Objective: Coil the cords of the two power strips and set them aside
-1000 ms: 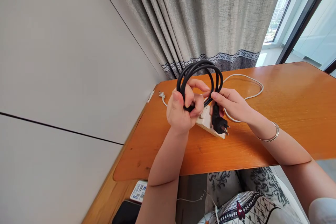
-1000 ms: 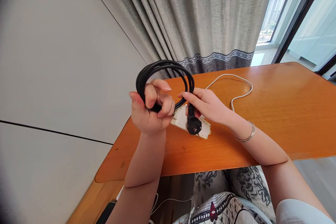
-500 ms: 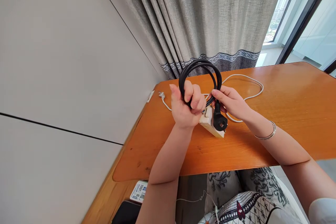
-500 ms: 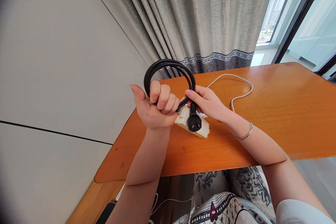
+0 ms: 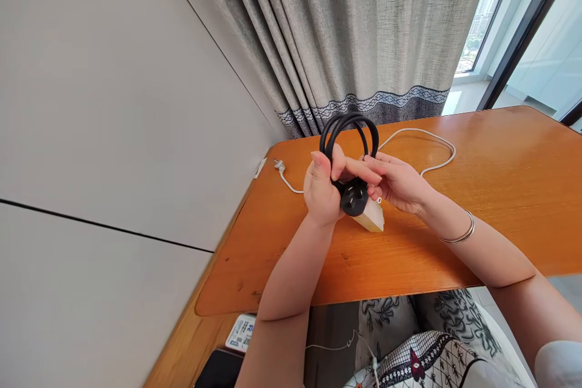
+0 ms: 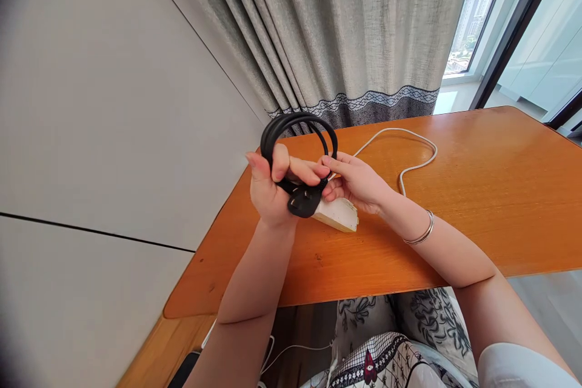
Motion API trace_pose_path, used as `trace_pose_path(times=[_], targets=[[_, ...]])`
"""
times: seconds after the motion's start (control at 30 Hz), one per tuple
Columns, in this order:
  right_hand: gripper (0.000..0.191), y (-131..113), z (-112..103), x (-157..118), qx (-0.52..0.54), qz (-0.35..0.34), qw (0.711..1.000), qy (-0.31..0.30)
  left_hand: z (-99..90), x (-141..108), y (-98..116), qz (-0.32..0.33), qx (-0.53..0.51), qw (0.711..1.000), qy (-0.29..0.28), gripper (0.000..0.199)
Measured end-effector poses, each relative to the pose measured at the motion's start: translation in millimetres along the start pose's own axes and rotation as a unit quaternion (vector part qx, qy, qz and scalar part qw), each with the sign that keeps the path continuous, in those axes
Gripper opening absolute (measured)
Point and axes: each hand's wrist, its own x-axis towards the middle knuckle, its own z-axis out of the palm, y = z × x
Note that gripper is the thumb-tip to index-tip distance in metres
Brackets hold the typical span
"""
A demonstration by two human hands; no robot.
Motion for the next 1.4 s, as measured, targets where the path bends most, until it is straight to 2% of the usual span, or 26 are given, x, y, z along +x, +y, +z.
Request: trace_pose_path(times=[0.17,0.23,0.3,0.37,0.4,0.47,0.53,0.57,0.63,0.7,0.83,0.93,1.1,1.2,1.27,1.33,1.4], targets=[[0.025,2.5,-1.5,0.1,-0.042,0.006,0.998,-0.037,-7.5,-1.8,5.5,0.001,-0.006,0.999,-0.037,0.058],[0.034,3.5,-5.0,1.6,-0.103,-0.048,0.992,-0.048,-9.9,0.4,10.9,0.019,-0.019,0.999,-0.042,0.056],[0.042,4.6,-11.1,4.5,-0.185,-0.127,0.973,-0.051,-13.5,4.2,17.3,0.047,-0.035,0.997,-0.043,0.054],[0.044,6.7,-19.8,8.9,-0.291,-0.202,0.935,-0.023,-18.6,8.4,24.0,0.078,-0.05,0.995,-0.039,0.051],[0.042,8.3,-24.6,11.5,-0.356,-0.233,0.905,0.002,-21.6,10.3,27.2,0.093,-0.056,0.993,-0.035,0.049],[0.034,13.1,-33.6,16.3,-0.489,-0.279,0.825,0.049,-27.5,13.2,32.5,0.122,-0.074,0.989,-0.031,0.045],[0.037,19.2,-39.3,18.9,-0.578,-0.306,0.756,0.038,-32.4,15.1,36.0,0.145,-0.094,0.984,-0.035,0.04],[0.04,22.3,-40.5,18.9,-0.598,-0.31,0.739,0.016,-34.1,16.0,37.0,0.153,-0.1,0.982,-0.039,0.038],[0.037,27.7,-40.6,17.0,-0.596,-0.322,0.735,-0.033,-36.0,17.7,37.7,0.164,-0.111,0.98,-0.035,0.037],[0.029,30.8,-39.7,14.1,-0.583,-0.344,0.732,-0.077,-36.0,19.8,37.0,0.155,-0.114,0.981,-0.005,0.038],[0.017,30.7,-40.6,13.2,-0.55,-0.431,0.698,-0.155,-34.4,25.2,35.1,0.112,-0.138,0.983,0.05,0.041],[0.023,26.9,-40.1,13.2,-0.482,-0.487,0.71,-0.165,-35.2,30.0,34.8,0.063,-0.155,0.985,0.047,0.039],[0.03,24.0,-33.4,4.8,-0.38,-0.45,0.799,-0.125,-36.4,34.6,33.6,-0.068,-0.099,0.992,0.041,0.034],[0.049,31.5,-28.7,5.1,-0.291,-0.439,0.849,-0.043,-31.4,33.6,31.8,-0.144,-0.08,0.985,0.044,0.035],[0.063,37.3,-24.7,8.8,-0.224,-0.44,0.869,0.021,-27.0,32.2,30.3,-0.192,-0.075,0.978,0.031,0.038],[0.066,39.6,-20.4,12.8,-0.179,-0.427,0.882,0.087,-23.5,31.1,28.3,-0.234,-0.069,0.97,0.014,0.042],[0.062,37.0,-16.8,15.6,-0.156,-0.406,0.891,0.126,-21.6,30.5,25.7,-0.274,-0.055,0.96,-0.006,0.047]])
